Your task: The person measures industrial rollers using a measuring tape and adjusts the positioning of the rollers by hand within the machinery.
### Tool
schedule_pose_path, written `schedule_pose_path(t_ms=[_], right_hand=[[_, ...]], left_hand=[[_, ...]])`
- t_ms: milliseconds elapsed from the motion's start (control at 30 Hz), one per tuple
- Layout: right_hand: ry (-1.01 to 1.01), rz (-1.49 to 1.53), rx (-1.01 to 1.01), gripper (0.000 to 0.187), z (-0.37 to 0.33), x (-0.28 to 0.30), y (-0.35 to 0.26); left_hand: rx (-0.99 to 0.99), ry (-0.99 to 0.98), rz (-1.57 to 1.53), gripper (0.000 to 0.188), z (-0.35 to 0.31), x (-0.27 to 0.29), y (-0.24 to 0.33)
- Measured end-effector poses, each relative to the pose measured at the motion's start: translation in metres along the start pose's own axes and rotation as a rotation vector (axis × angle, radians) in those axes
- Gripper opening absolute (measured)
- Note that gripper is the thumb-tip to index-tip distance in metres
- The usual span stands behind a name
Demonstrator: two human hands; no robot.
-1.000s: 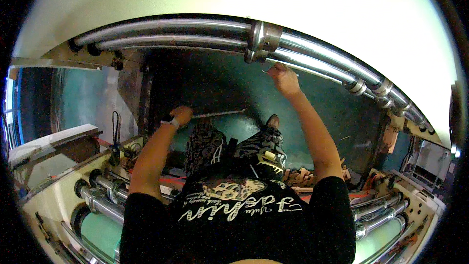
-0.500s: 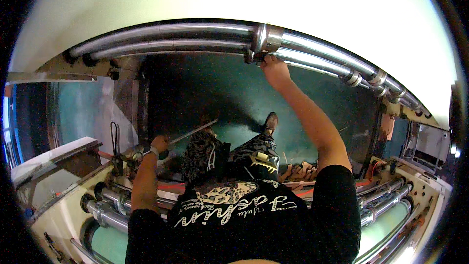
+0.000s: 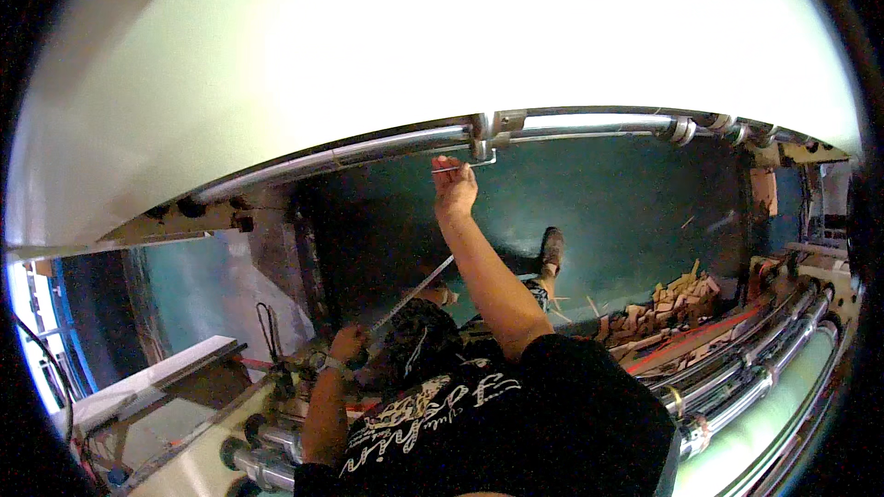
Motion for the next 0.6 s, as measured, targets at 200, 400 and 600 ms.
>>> schedule_pose_path(t_ms=[200, 400, 600], right_hand=[[0.1, 0.057, -0.304, 0.03, 0.006, -0.003, -0.014], [0.036, -0.023, -0.351, 0.04, -0.007, -0.027, -0.035], [-0.21, -0.103, -0.354, 0.031, -0.007, -0.003, -0.036]], left_hand=[[0.216, -0.048, 0.177, 0.022, -0.031, 0.0, -0.086], [0.156, -0.085, 0.249, 0.023, -0.022, 0.019, -0.071], [-0.009, -0.14, 0.371, 0.024, 0.032, 0.041, -0.021]])
Point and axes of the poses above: each hand's wrist, its own z-axis towards the middle knuckle, its own x-axis out of the back of the hand, y = z × x, the point moved 4 cm from there along z, towards the middle knuckle, and after that the axes turned 3 degrees about -x, right-handed, at the moved point
